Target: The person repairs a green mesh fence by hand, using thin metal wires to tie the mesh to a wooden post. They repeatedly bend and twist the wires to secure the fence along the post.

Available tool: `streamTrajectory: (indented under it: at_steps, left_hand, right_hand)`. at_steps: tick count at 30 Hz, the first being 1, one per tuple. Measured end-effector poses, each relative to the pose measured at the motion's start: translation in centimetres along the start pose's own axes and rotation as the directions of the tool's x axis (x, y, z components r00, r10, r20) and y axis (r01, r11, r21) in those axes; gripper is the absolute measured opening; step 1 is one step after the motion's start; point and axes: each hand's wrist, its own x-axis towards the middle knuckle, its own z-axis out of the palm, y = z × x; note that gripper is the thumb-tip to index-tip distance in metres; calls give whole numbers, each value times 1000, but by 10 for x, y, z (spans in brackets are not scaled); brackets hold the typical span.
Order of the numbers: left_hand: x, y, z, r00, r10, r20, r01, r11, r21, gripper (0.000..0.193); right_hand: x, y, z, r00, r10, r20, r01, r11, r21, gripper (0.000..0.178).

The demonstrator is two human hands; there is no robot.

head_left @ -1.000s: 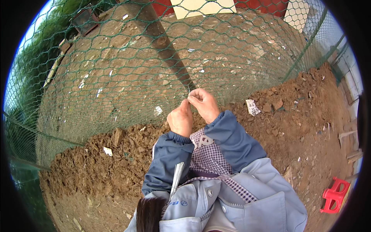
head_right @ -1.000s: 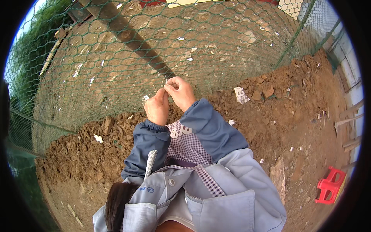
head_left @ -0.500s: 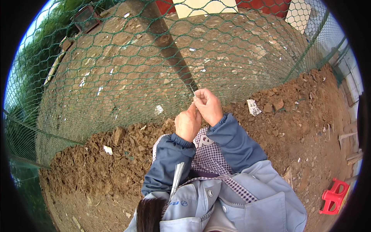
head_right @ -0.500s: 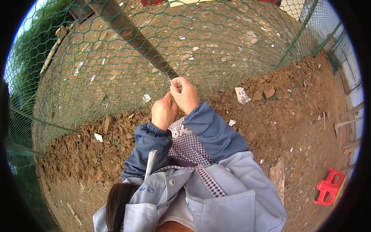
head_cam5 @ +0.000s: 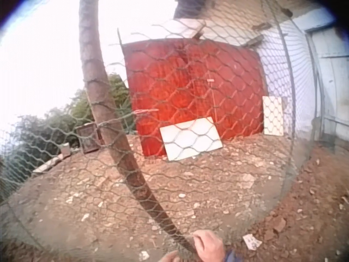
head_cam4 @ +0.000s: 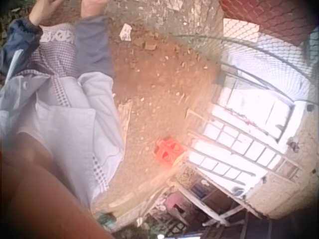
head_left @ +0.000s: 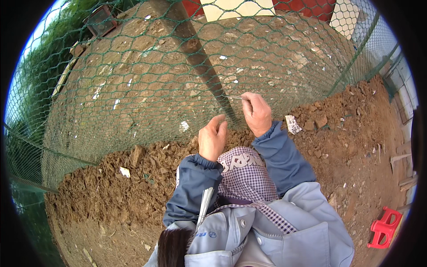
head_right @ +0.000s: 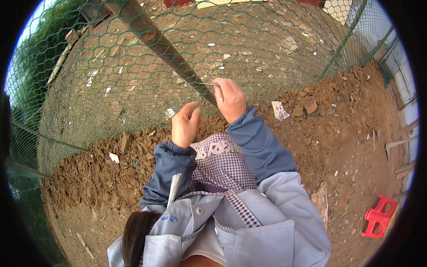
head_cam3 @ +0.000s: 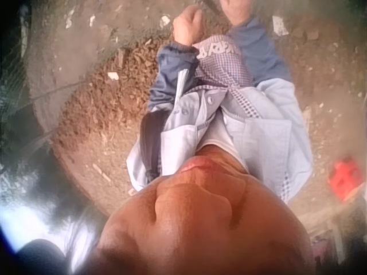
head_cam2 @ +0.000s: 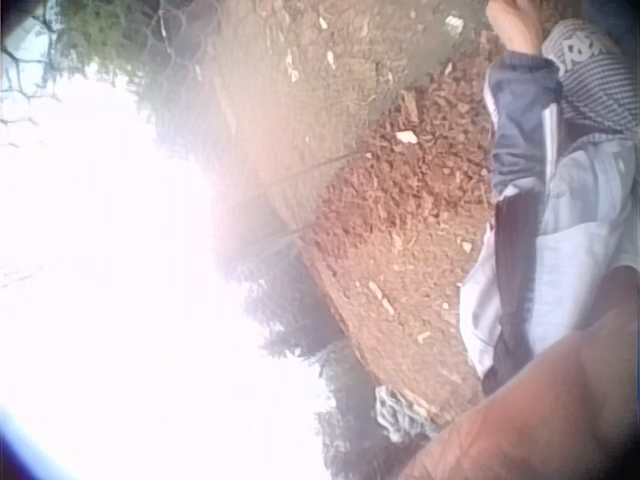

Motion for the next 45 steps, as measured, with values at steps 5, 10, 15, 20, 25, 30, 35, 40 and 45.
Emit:
streamTrajectory:
  at_steps: [5,10,15,20,25,30,35,40,45]
  left_hand:
    - [23,10,15,952,-86,295,271,691,-670,46]
    - [36,14,21,881,55,469,441,259,-859,53]
    - [30,20,20,899,2,437,406,364,-838,58]
    - [18,32,8,922,-172,346,366,677,-639,62]
    - [16,40,-29,945,-153,289,289,803,-521,47]
    - [14,34,-51,978,-150,145,207,785,-583,26]
    - [11,23,-42,961,-177,214,272,750,-602,20]
    - [11,16,-45,975,-181,128,220,744,-630,18]
    - [13,10,-45,979,-203,-11,144,731,-667,12]
  right_hand:
    - [0,5,1,992,124,1,-124,992,-35,12]
    - [-1,-1,5,986,166,-31,-169,980,-102,13]
    - [1,0,11,980,198,22,-191,963,-190,12]
    - [-14,-9,24,919,246,307,-165,950,-267,11]
    - [-13,-32,34,854,183,487,-151,983,-104,13]
    - [7,-33,14,867,284,410,-442,819,367,13]
    - [0,1,21,857,503,112,-515,824,237,16]
    - [-33,-20,54,857,435,275,-427,900,-91,12]
    - [-9,-31,23,801,231,552,-533,695,483,15]
